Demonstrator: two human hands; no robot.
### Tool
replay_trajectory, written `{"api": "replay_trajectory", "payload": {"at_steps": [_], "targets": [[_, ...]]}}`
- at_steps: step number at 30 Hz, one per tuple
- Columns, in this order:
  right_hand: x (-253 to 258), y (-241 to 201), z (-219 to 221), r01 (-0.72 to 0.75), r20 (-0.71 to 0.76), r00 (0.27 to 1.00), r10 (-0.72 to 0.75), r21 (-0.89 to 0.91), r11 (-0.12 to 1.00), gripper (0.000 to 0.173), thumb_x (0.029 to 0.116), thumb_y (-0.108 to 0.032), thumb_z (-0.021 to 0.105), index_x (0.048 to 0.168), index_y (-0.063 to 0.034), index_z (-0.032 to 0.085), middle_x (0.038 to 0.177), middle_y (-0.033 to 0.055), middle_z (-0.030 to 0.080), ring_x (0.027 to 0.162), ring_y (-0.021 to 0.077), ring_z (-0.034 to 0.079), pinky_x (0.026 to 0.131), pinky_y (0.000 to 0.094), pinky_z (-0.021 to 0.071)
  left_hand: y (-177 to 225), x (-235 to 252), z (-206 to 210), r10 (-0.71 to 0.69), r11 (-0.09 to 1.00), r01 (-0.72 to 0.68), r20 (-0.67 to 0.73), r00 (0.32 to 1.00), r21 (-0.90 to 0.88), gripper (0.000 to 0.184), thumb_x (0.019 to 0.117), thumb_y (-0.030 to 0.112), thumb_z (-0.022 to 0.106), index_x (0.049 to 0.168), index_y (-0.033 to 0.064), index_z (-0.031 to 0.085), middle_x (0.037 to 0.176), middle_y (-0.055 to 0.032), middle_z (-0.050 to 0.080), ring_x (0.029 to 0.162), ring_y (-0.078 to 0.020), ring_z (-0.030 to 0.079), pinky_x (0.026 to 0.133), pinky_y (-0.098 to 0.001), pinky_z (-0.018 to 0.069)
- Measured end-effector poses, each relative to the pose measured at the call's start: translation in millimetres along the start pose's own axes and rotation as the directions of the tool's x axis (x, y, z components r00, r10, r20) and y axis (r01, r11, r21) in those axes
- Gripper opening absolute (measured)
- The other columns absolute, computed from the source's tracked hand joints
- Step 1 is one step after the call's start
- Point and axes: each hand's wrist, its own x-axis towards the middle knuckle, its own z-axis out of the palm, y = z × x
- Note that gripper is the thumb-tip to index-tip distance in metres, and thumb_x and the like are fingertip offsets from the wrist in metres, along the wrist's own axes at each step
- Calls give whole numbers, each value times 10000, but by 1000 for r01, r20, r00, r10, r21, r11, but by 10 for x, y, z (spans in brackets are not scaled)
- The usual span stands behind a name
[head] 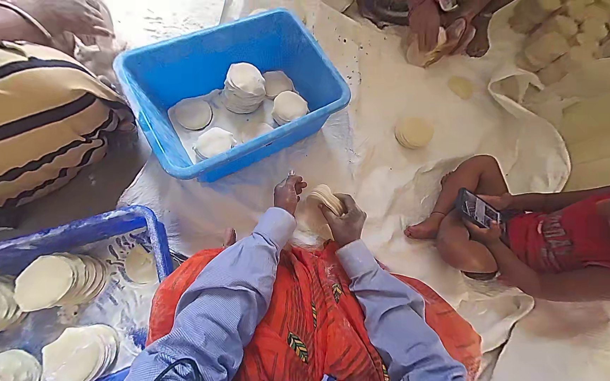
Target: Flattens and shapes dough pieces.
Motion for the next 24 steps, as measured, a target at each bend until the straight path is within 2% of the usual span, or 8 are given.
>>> {"api": "replay_trajectory", "payload": {"at_steps": [4,7,11,15,17,19,21,24], "targets": [[-10,-29,66,-106,81,991,110,-57,993,469,850,-277,848,1218,-24,704,1065,210,742,982,399,711,872,633,525,-73,-42,79,-21,999,19,81,996,31,618,1131,432,231,1366,-33,563,1353,-194,623,1275,-277,563,1067,-449,416],[-28,2,101,-32,-35,999,32,11,999,428,818,-235,852,1158,-14,716,1014,180,749,919,344,726,816,576,558,-90,-41,78,18,1000,-19,58,998,21,616,1127,438,255,1383,-36,554,1418,-201,576,1349,-299,501,1113,-485,371],[-39,-21,111,-38,74,996,40,-38,999,487,848,-241,839,1254,-22,683,1100,198,743,985,389,722,859,622,545,-152,-44,111,2,1000,-3,75,997,14,657,1123,462,232,1370,-60,545,1381,-210,600,1307,-281,544,1100,-442,408],[-65,-2,162,54,-58,997,-51,57,997,405,814,-180,843,1164,-26,709,1030,154,751,900,305,734,791,528,582,-155,-9,90,14,1000,-13,47,999,-19,667,1120,477,223,1396,-40,541,1426,-199,573,1348,-274,511,1121,-444,376],[-74,-32,160,-7,12,1000,7,44,999,493,825,-202,849,1247,-11,678,1090,186,742,967,348,730,853,570,573,-196,14,88,12,999,-9,67,998,-46,713,1113,508,191,1387,-52,536,1383,-208,600,1306,-264,552,1102,-424,414],[-45,3,191,-34,71,997,32,17,999,428,830,-186,831,1204,-14,713,1067,185,754,972,358,734,864,592,558,-220,19,100,32,999,-28,87,996,-42,742,1108,518,163,1382,-64,534,1368,-209,615,1293,-261,564,1093,-424,415],[-65,0,192,25,-10,1000,-25,75,997,403,789,-122,835,1162,-18,720,1046,169,756,933,331,737,815,566,572,-188,26,84,54,998,-52,67,996,-34,743,1108,520,157,1388,-52,540,1394,-189,603,1324,-250,539,1109,-422,396],[-115,-46,160,-68,42,997,65,69,995,542,818,-223,858,1290,-45,660,1126,178,735,995,357,719,851,599,558,-204,3,74,48,999,-47,79,996,-21,768,1102,535,141,1374,-62,542,1379,-194,607,1304,-255,546,1097,-428,405]]}}
